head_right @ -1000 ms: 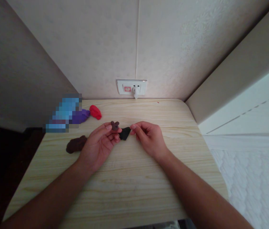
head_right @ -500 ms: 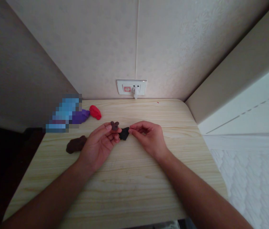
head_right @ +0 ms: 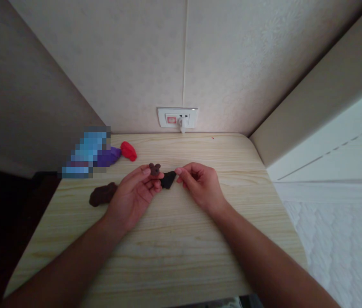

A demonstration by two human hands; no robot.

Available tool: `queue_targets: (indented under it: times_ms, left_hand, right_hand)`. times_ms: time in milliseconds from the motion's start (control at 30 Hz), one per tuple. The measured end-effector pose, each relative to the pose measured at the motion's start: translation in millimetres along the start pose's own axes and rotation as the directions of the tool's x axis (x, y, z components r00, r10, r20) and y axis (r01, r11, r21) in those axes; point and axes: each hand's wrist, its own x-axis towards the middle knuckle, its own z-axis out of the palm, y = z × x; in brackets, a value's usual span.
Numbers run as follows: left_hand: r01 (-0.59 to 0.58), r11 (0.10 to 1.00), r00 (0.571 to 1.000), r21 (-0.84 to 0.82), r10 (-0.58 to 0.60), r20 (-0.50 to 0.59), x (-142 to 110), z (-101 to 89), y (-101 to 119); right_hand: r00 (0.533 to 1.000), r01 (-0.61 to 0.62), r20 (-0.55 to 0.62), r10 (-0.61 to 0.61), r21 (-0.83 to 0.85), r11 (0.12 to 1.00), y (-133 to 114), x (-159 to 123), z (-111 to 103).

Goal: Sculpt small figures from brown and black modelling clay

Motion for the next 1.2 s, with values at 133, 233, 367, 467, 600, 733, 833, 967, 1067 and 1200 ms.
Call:
queue_targets:
  times_ms: [133, 233, 367, 467, 600, 733, 833, 967, 1067, 1200]
  left_hand:
    - [-0.007, 1.000, 1.000, -0.004, 0.007, 0.001, 0.3, 0.4, -0.5]
    - [-0.004, 1.000, 1.000, -0.008, 0.004, -0.002, -0.2, 0.4, -0.4]
    - [-0.006, 1.000, 1.000, -0.009, 0.006, -0.002, -0.7, 0.2, -0.6]
    - [-0.005, 1.000, 1.000, -0.008, 0.005, 0.000, -0.6, 0.3, -0.7]
    - [-0.006, 1.000, 1.000, -0.012, 0.006, 0.001, -0.4, 0.8, -0.1]
    - [-0.009, 1.000, 1.000, -0.016, 0.009, -0.009, -0.7, 1.2, 0.2]
    - [-0.006, 1.000, 1.000, -0.016, 0.006, -0.009, -1.0, 1.1, 0.1]
    - [-0.005, 1.000, 1.000, -0.010, 0.005, -0.001, -0.8, 0.6, -0.1]
    - [-0.006, 1.000, 1.000, -0.003, 0.006, -0.008, -0.8, 0.6, -0.4]
    - [-0.003, 1.000, 1.000, -0.003, 0.003, -0.007, -1.4, 1.3, -0.2]
  right_hand:
    - [0.999, 0.029, -0.017, -0.029, 0.032, 0.999, 1.4, 0.8, 0.8]
    - [0.999, 0.045, -0.031, -0.043, 0.060, 0.997, 2.0, 1.2, 1.5]
    - [0.999, 0.034, -0.012, -0.033, 0.108, 0.994, 3.6, -0.1, 2.2]
    - [0.999, 0.047, 0.009, -0.049, 0.159, 0.986, 5.0, -0.6, 2.8]
    - [0.998, 0.057, 0.024, -0.063, 0.192, 0.980, 6.0, 0.0, 3.3]
    - [0.999, 0.019, 0.040, -0.030, 0.257, 0.966, 3.8, 0.9, 3.8]
    - [0.999, -0.006, 0.043, -0.005, 0.260, 0.966, 0.2, 1.0, 4.3]
    - [0.999, -0.016, 0.036, 0.008, 0.239, 0.971, -1.2, 0.5, 4.4]
    - [0.999, -0.006, 0.042, -0.004, 0.232, 0.973, 1.2, 0.4, 3.9]
    - [0.998, 0.006, 0.055, -0.019, 0.232, 0.973, 1.9, 0.1, 3.8]
